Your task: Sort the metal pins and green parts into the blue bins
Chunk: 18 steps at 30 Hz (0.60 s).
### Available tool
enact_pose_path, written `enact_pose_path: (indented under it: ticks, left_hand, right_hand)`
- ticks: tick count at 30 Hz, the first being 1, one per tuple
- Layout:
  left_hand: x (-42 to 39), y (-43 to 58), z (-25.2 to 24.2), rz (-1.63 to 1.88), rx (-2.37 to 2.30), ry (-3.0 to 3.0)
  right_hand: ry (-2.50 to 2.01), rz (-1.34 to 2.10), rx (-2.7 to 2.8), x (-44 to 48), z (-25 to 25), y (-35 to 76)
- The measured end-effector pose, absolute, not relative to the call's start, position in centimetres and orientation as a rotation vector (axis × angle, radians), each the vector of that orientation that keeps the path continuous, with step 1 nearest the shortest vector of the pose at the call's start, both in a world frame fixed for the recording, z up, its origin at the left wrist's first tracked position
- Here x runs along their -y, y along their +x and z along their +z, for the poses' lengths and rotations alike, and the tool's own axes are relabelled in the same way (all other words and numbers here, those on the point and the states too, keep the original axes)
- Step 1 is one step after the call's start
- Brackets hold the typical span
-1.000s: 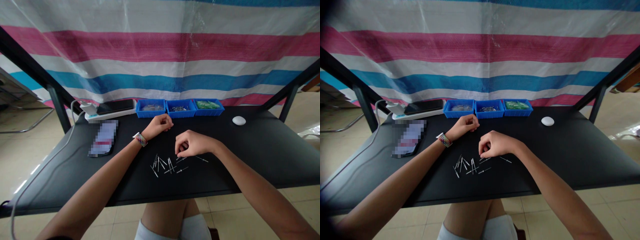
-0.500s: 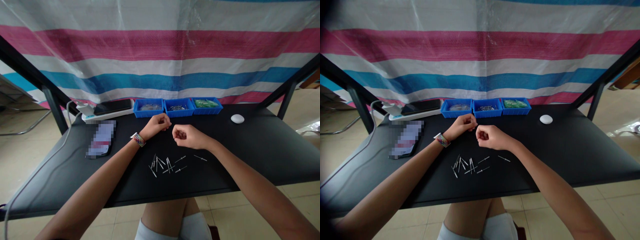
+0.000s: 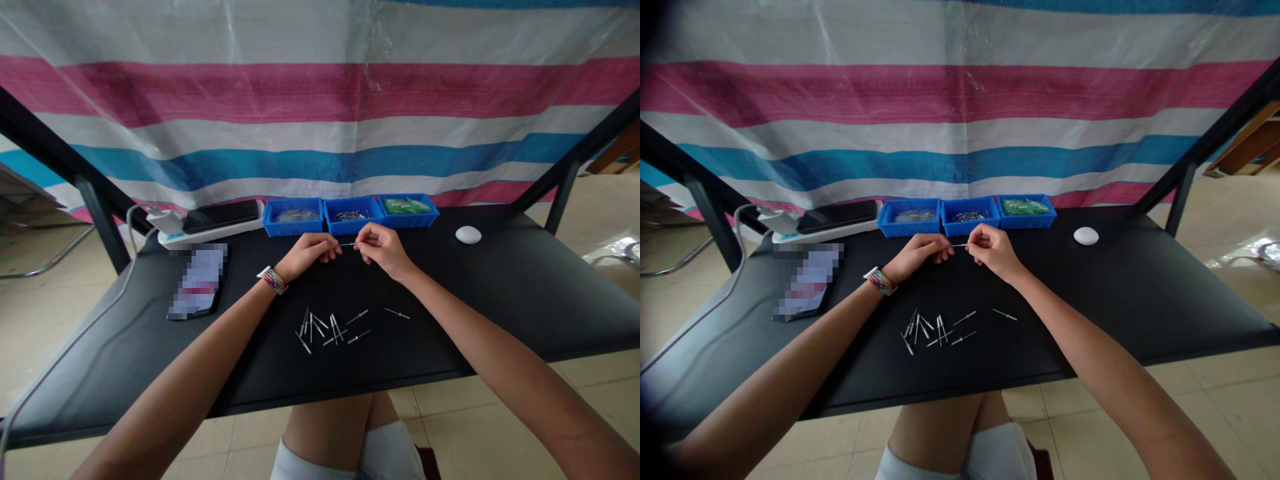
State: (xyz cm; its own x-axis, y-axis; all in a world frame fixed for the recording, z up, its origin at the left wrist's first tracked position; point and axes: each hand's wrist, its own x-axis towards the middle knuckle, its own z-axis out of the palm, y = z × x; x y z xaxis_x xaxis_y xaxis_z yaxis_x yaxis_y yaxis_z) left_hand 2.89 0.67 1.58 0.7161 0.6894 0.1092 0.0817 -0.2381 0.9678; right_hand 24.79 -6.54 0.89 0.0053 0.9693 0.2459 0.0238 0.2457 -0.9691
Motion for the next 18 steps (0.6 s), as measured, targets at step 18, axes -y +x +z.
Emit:
enact_pose_path:
  ticks: [18]
  left_hand:
    - [-0.6,2.95,1.46,0.701,-0.648,1.703]
  right_hand:
    - [-1.08,1.003,1.264,6.52,0.19,24.23]
